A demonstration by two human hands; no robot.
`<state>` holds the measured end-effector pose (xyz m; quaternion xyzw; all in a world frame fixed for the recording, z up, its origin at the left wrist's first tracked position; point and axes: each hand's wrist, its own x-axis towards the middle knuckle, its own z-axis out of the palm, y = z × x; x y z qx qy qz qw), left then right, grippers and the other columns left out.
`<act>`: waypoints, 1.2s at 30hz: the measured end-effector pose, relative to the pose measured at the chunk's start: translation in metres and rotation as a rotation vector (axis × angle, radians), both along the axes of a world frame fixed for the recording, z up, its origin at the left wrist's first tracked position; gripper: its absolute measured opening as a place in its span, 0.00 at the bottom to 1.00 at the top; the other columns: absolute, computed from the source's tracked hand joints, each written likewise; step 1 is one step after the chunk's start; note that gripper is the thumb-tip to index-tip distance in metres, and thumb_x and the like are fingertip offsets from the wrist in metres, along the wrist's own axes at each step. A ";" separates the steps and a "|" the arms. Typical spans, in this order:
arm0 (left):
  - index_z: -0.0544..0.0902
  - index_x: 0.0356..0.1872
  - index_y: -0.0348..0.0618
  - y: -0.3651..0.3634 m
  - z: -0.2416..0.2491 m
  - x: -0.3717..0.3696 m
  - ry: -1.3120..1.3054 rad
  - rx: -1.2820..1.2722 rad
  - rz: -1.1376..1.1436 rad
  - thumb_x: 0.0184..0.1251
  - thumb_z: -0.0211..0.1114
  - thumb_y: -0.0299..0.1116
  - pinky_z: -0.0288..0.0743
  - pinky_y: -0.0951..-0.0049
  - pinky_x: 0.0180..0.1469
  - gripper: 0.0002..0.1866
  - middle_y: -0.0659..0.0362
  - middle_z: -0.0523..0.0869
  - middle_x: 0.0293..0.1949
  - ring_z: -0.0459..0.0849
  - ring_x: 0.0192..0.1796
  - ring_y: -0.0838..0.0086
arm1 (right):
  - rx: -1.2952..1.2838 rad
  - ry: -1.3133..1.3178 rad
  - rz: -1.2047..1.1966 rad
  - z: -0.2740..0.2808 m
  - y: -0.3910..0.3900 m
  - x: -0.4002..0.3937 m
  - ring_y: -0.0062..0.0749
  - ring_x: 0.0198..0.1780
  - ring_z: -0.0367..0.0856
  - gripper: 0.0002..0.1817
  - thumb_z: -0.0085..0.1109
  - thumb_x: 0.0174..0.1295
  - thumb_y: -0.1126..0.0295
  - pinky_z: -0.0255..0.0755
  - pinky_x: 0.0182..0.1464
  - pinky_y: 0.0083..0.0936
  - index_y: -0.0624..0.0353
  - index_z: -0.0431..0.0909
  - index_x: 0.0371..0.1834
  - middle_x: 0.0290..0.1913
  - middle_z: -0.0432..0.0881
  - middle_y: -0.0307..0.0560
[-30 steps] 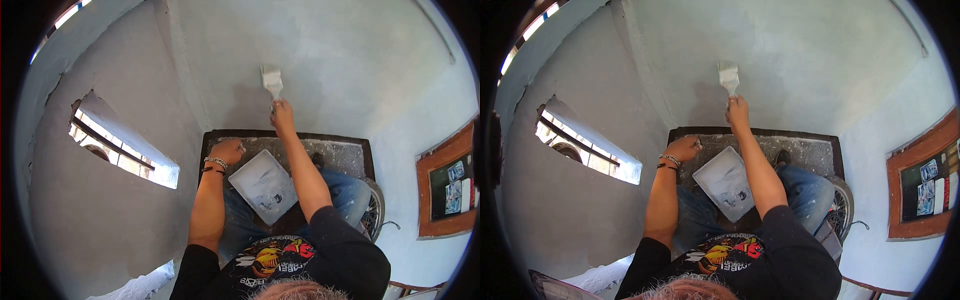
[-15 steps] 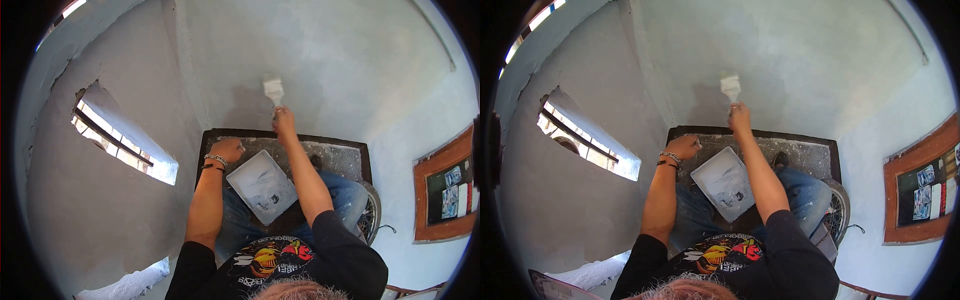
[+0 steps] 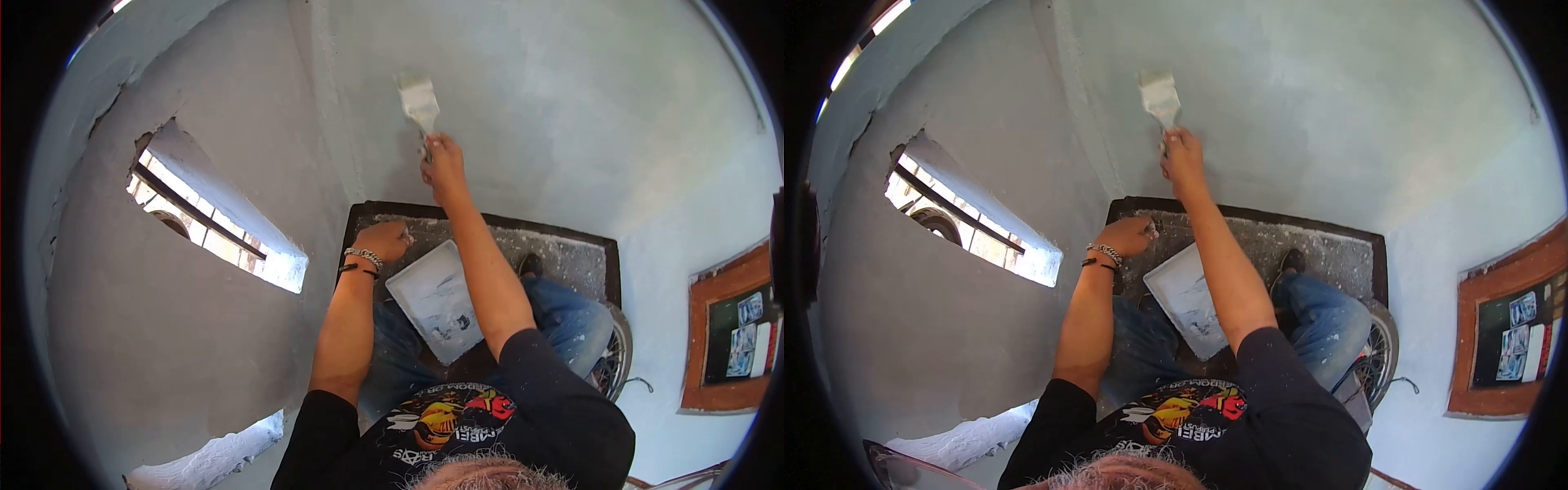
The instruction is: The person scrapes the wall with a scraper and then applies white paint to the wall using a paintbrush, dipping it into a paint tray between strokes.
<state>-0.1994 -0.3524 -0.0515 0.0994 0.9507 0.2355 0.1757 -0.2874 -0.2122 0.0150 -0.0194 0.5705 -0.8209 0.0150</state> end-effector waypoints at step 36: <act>0.79 0.45 0.43 0.034 0.008 -0.009 0.009 0.044 -0.094 0.65 0.57 0.45 0.73 0.57 0.50 0.17 0.47 0.84 0.44 0.81 0.50 0.52 | 0.066 -0.341 -0.218 -0.067 0.127 0.015 0.22 0.15 0.63 0.08 0.44 0.68 0.66 0.56 0.14 0.22 0.58 0.69 0.38 0.22 0.68 0.38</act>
